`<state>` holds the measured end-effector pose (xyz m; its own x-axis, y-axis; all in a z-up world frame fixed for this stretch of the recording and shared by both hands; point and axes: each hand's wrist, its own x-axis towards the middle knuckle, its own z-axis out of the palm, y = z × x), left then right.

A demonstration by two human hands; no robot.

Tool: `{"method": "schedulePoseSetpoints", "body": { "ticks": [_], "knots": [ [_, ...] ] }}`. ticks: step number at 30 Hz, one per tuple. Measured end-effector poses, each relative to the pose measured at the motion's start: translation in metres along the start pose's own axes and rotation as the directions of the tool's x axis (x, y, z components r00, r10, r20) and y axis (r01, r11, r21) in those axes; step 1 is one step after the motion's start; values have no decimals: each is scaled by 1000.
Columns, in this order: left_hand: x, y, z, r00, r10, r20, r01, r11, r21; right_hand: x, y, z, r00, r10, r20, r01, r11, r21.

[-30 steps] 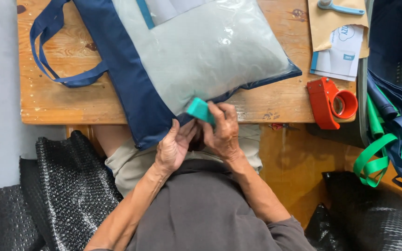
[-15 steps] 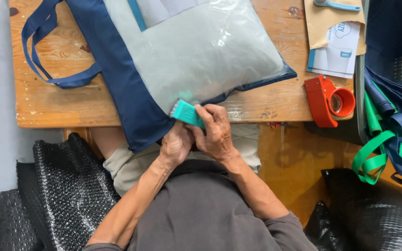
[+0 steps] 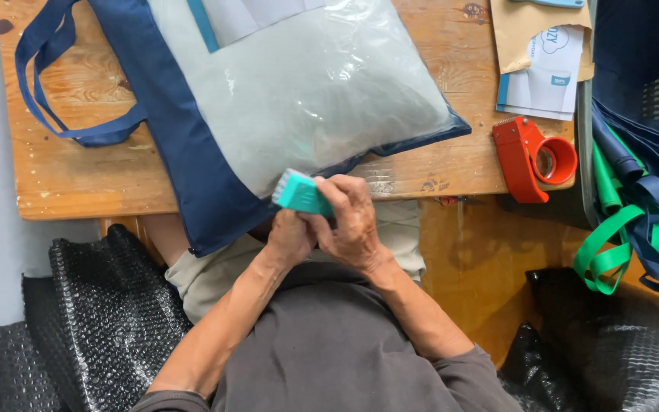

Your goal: Using a small sponge to clean or finish the surface of a packaged pillow bag on a workbench.

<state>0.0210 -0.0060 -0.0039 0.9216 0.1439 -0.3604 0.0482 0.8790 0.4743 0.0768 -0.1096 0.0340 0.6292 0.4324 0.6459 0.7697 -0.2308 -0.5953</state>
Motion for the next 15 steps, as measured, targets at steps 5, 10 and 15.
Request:
{"method": "schedulePoseSetpoints", "body": {
  "ticks": [5,10,15],
  "knots": [
    [-1,4,-6,998,58,26,-59,997,54,-5,34,0,999,-19,-30,16,996,-88],
    [-8,4,-2,994,100,53,-102,994,34,-2,60,-34,992,-23,-126,-1,982,-191],
    [15,-12,-8,997,53,49,-51,997,-57,6,27,-37,988,39,-146,-51,995,-81]
  ]
}}
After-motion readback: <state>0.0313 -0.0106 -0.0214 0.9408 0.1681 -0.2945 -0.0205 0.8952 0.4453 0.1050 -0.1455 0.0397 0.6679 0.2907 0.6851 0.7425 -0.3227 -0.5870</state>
